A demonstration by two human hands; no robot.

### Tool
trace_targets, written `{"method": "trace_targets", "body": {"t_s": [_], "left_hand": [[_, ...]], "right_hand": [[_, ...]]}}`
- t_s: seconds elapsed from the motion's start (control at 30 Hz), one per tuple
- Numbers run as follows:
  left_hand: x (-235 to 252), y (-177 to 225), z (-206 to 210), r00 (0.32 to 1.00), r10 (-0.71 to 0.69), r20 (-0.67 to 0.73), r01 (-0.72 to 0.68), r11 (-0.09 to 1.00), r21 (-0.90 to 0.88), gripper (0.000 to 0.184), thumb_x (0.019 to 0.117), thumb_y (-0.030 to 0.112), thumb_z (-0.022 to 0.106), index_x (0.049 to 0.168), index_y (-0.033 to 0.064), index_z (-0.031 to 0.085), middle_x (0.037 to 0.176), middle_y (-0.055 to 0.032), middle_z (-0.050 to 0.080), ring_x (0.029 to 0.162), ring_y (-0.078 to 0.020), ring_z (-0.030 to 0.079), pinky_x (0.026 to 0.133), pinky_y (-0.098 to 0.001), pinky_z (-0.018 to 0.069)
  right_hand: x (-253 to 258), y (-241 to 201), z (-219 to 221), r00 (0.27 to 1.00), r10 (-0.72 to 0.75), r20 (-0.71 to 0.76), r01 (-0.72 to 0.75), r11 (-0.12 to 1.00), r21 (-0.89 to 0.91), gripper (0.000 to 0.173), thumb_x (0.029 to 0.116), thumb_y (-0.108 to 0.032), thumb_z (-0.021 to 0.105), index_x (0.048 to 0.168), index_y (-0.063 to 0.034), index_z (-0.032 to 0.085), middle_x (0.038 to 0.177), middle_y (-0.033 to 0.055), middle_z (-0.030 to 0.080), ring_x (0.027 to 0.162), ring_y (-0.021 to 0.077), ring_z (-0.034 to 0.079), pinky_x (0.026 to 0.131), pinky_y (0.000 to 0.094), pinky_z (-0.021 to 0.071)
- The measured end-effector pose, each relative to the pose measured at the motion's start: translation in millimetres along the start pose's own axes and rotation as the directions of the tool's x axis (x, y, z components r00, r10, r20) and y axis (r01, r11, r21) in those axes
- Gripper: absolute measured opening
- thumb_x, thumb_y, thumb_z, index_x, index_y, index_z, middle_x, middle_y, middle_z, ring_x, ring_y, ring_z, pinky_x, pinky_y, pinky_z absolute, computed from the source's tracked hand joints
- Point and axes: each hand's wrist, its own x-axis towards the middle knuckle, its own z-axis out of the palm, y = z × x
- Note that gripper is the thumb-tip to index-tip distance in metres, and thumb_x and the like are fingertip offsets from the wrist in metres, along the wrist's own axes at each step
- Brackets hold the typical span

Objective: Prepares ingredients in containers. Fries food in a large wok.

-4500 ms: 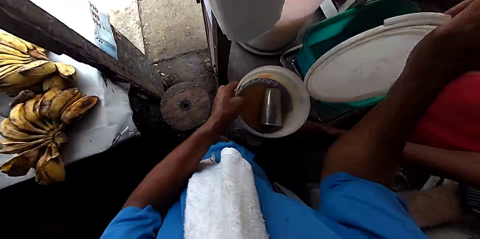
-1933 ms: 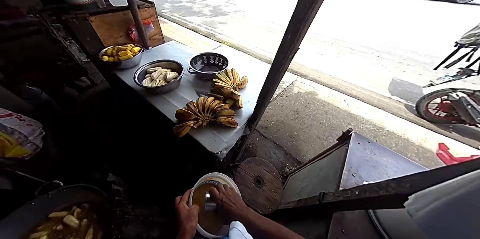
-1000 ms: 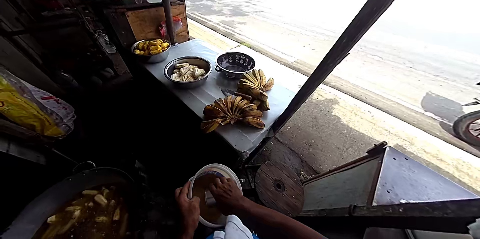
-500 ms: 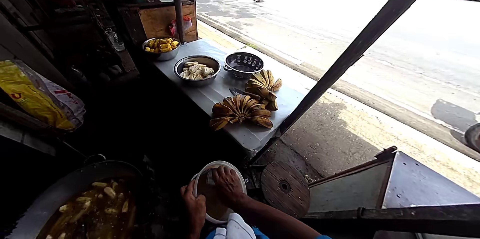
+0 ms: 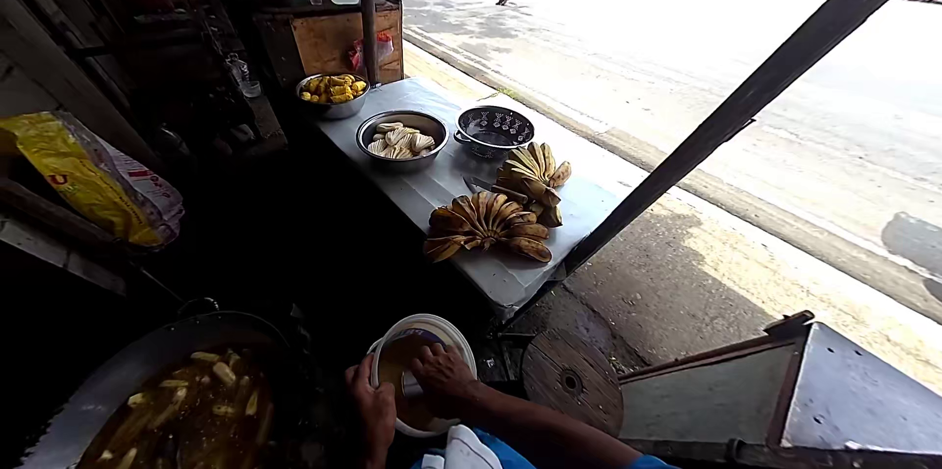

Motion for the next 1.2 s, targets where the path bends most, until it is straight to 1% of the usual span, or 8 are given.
{"method": "trace_targets", "body": {"t_s": [0.13, 0.27, 0.47, 0.63, 0.73, 0.83, 1.0, 1.2], "left_hand": [[5.0, 5.9, 11.8, 0.998, 0.067, -0.004, -0.066, 0.996, 0.061, 0.051, 0.0789, -0.005, 0.066, 0.129, 0.0011, 0.068, 0.123, -0.0197, 0.059, 0.112, -0.0309, 0.059, 0.095, -0.0473, 0.0508], [16.6, 19.7, 16.3, 0.998, 0.048, -0.045, -0.045, 0.996, 0.073, 0.048, 0.0811, -0.003, 0.066, 0.129, 0.0008, 0.068, 0.125, -0.0199, 0.059, 0.113, -0.0291, 0.059, 0.096, -0.0441, 0.0518], [39.3, 43.3, 20.2, 0.978, -0.188, -0.095, 0.195, 0.979, 0.067, 0.051, 0.0845, 0.002, 0.064, 0.135, 0.0080, 0.065, 0.133, -0.0179, 0.057, 0.120, -0.0241, 0.058, 0.100, -0.0381, 0.0514], [46.5, 55.3, 46.9, 0.969, -0.192, -0.157, 0.202, 0.978, 0.054, 0.048, 0.0866, 0.003, 0.064, 0.135, 0.0100, 0.065, 0.126, -0.0155, 0.060, 0.112, -0.0250, 0.062, 0.093, -0.0428, 0.0548], [48.0, 54.7, 47.7, 0.937, -0.254, -0.240, 0.260, 0.966, -0.003, 0.047, 0.0874, 0.003, 0.065, 0.133, 0.0126, 0.067, 0.125, -0.0131, 0.060, 0.112, -0.0245, 0.061, 0.091, -0.0443, 0.0551], [42.7, 53.0, 42.1, 0.885, -0.320, -0.339, 0.313, 0.947, -0.075, 0.048, 0.0870, -0.001, 0.065, 0.133, 0.0127, 0.067, 0.127, -0.0131, 0.059, 0.114, -0.0247, 0.059, 0.091, -0.0453, 0.0546], [27.4, 52.6, 50.9, 0.829, -0.301, -0.471, 0.322, 0.946, -0.038, 0.053, 0.0847, -0.003, 0.064, 0.136, 0.0105, 0.064, 0.132, -0.0140, 0.057, 0.116, -0.0250, 0.059, 0.091, -0.0461, 0.0557], [7.7, 45.0, 47.2, 0.742, -0.281, -0.609, 0.337, 0.941, -0.023, 0.052, 0.0817, -0.001, 0.066, 0.133, 0.0095, 0.066, 0.127, -0.0131, 0.059, 0.115, -0.0242, 0.059, 0.091, -0.0452, 0.0549]], "right_hand": [[38.0, 9.3, 17.5, 1.000, -0.003, 0.010, 0.001, 0.981, 0.196, 0.073, 0.0795, -0.038, 0.081, 0.138, -0.0044, 0.054, 0.139, 0.0250, 0.054, 0.127, 0.0450, 0.054, 0.096, 0.0641, 0.0493], [53.8, 9.5, 5.8, 0.991, -0.022, -0.131, 0.072, 0.918, 0.390, 0.074, 0.0797, -0.042, 0.078, 0.141, -0.0076, 0.054, 0.141, 0.0208, 0.055, 0.127, 0.0389, 0.056, 0.099, 0.0578, 0.0508], [70.6, 38.7, -47.0, 0.947, -0.075, -0.312, 0.063, 0.997, -0.047, 0.066, 0.0891, -0.028, 0.069, 0.148, -0.0051, 0.049, 0.134, 0.0252, 0.059, 0.123, 0.0439, 0.057, 0.099, 0.0583, 0.0478], [101.0, 44.2, -44.9, 0.944, -0.277, -0.181, 0.292, 0.954, 0.062, 0.059, 0.0886, -0.026, 0.068, 0.137, 0.0044, 0.056, 0.141, 0.0297, 0.053, 0.133, 0.0461, 0.050, 0.107, 0.0583, 0.0434], [109.5, 46.2, -56.5, 0.901, -0.427, -0.078, 0.434, 0.894, 0.113, 0.066, 0.0862, -0.035, 0.072, 0.140, 0.0001, 0.056, 0.138, 0.0271, 0.056, 0.128, 0.0442, 0.055, 0.103, 0.0588, 0.0478], [109.1, 50.6, -82.0, 0.871, -0.490, -0.007, 0.488, 0.868, -0.089, 0.063, 0.0861, -0.028, 0.076, 0.142, -0.0048, 0.056, 0.134, 0.0277, 0.057, 0.124, 0.0464, 0.056, 0.098, 0.0622, 0.0478], [125.6, 44.9, -72.9, 0.832, -0.549, 0.081, 0.537, 0.759, -0.369, 0.047, 0.0852, -0.007, 0.071, 0.129, 0.0052, 0.058, 0.122, 0.0295, 0.060, 0.115, 0.0488, 0.057, 0.089, 0.0614, 0.0487], [133.2, 4.1, -39.0, 0.766, -0.633, 0.109, 0.637, 0.771, -0.001, 0.068, 0.0777, -0.029, 0.084, 0.134, -0.0019, 0.057, 0.129, 0.0250, 0.060, 0.122, 0.0452, 0.056, 0.097, 0.0627, 0.0472]]}}
